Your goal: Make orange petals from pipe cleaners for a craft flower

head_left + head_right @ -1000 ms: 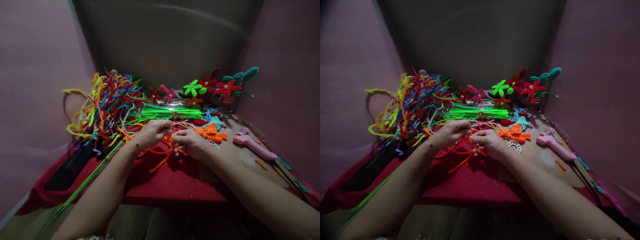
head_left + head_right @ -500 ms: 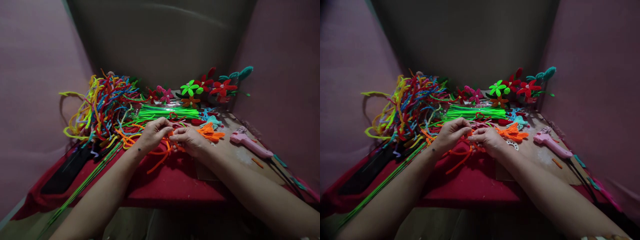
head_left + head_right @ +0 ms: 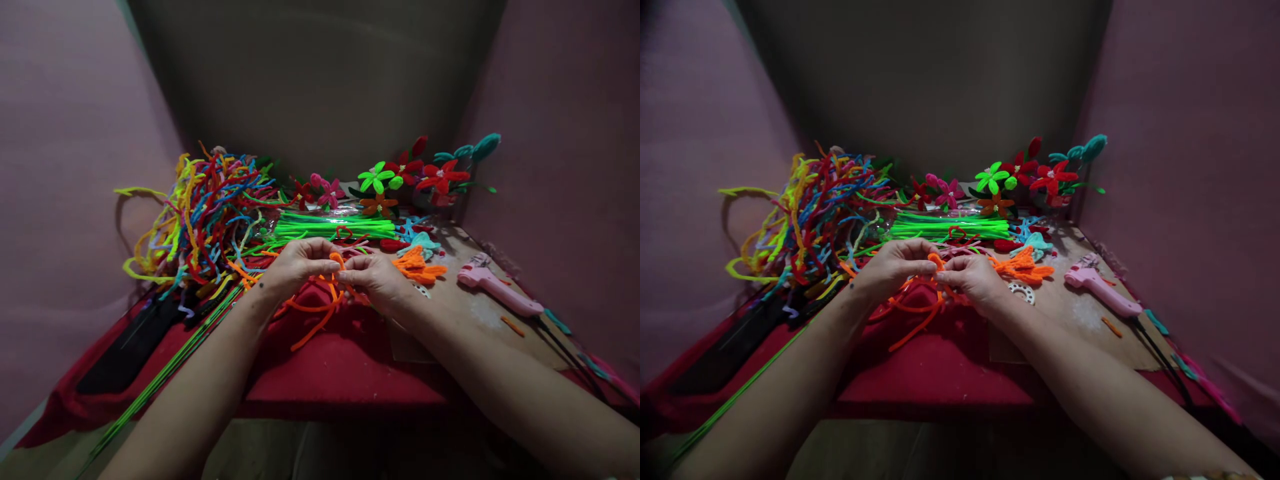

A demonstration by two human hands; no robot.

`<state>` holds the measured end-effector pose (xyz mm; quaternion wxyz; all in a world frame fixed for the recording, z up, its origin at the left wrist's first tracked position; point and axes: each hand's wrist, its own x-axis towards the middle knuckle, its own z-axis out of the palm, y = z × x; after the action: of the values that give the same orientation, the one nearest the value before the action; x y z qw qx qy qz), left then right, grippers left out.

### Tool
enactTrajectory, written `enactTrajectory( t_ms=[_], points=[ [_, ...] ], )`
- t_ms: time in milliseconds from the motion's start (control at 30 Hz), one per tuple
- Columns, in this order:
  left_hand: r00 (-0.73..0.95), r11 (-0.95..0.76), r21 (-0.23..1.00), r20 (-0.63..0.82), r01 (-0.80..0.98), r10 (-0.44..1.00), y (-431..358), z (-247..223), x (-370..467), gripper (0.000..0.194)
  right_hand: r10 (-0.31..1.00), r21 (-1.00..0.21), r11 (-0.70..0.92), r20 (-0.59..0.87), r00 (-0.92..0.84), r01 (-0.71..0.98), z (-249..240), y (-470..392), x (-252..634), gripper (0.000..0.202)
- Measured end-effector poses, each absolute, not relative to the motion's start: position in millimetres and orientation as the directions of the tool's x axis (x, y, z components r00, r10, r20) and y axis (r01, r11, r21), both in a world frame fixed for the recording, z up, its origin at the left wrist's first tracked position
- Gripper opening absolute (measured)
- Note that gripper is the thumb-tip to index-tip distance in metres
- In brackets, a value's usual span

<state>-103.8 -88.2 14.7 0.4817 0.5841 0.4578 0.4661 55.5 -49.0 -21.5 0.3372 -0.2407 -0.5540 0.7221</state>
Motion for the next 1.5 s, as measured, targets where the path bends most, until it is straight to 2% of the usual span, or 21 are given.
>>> enactTrajectory(
  t_ms=[100,233,367,500,567,733,833,967,1167,1333,1500],
  points=[
    [0.163,-0.175,0.979,0.157,0.104,0.974,-89.2,15.9,-103.5,0.024,0.728,-0.954,-0.21,-0.008,-0.685,-0.213,-21.1,-47.5,56.7,0.023],
    [0.137,-0.226,0.949,0.2,0.219,0.97,-91.1,20.3,-103.0,0.016,0.714,-0.955,-0.224,-0.026,-0.7,-0.194,-20.8,-46.9,57.8,0.023],
    [0.096,-0.254,0.889,0.235,0.381,0.967,-92.9,23.1,-100.6,0.017,0.748,-0.975,-0.138,0.012,-0.663,-0.174,-19.4,-50.4,56.9,0.02],
    [0.098,-0.328,0.765,0.331,0.555,0.939,-92.8,21.7,-99.1,0.023,0.752,-0.989,-0.045,0.058,-0.657,-0.138,-18.3,-52.1,56.2,0.021],
    [0.124,-0.362,0.772,0.351,0.522,0.928,-92.0,20.2,-100.5,0.019,0.748,-0.986,-0.069,0.05,-0.662,-0.152,-18.4,-51.1,56.5,0.02],
    [0.176,-0.319,0.904,0.278,0.284,0.944,-91.3,19.0,-106.9,0.015,0.662,-0.966,-0.208,-0.025,-0.749,-0.151,-17.7,-49.0,60.0,0.02],
    [0.209,-0.278,0.919,0.224,0.279,0.952,-92.6,20.3,-108.3,0.013,0.59,-0.959,-0.25,-0.039,-0.807,-0.137,-17.0,-49.5,62.1,0.018],
    [0.219,-0.274,0.899,0.208,0.341,0.953,-93.7,21.1,-107.6,0.012,0.585,-0.958,-0.246,-0.024,-0.811,-0.149,-16.9,-49.6,62.4,0.018],
    [0.235,-0.337,0.8,0.249,0.496,0.939,-93.7,21.5,-105.9,0.017,0.641,-0.978,-0.164,-0.005,-0.768,-0.131,-17.6,-49.7,60.9,0.018],
    [0.15,-0.218,0.897,0.172,0.386,0.974,-92.8,23.3,-101.9,0.017,0.767,-0.992,-0.03,0.056,-0.639,-0.122,-17.5,-51.1,58.7,0.02],
    [0.124,-0.168,0.906,0.129,0.388,0.984,-94.5,23.3,-98.0,0.017,0.821,-0.993,0.082,0.113,-0.56,-0.08,-13.9,-54.2,56.4,0.019]
  ],
)
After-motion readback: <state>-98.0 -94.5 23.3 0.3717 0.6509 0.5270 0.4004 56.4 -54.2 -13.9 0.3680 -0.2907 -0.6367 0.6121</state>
